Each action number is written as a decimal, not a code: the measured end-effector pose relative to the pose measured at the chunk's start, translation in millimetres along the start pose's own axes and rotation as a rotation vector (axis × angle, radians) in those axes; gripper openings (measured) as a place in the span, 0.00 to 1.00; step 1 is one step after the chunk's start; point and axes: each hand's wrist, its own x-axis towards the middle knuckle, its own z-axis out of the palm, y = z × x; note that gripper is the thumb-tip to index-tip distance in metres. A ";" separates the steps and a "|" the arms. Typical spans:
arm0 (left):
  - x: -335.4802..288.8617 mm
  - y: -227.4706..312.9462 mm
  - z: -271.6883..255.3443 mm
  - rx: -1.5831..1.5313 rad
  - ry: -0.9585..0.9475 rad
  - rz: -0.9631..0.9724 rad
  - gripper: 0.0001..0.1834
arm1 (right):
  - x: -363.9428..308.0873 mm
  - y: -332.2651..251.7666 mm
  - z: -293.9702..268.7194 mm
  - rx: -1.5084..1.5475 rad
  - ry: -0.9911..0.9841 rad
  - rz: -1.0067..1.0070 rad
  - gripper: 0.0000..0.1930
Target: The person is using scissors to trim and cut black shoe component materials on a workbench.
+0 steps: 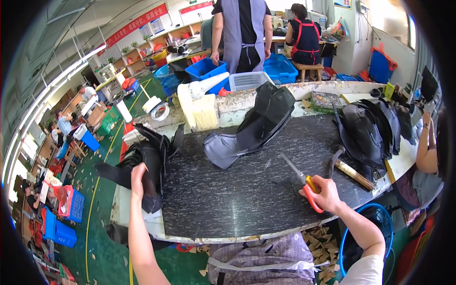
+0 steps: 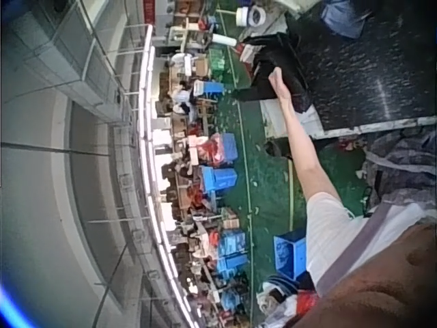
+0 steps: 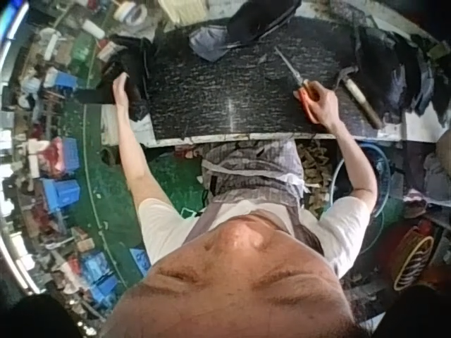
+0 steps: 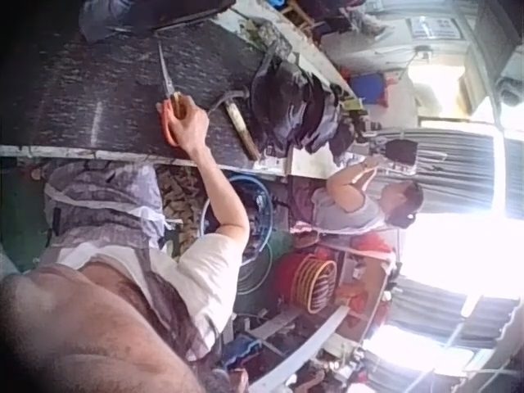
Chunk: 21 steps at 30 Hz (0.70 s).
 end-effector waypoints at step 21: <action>-14.2 3.2 56.4 -1.249 0.019 0.019 0.18 | 24.0 -10.4 32.2 -0.178 0.021 -0.169 0.27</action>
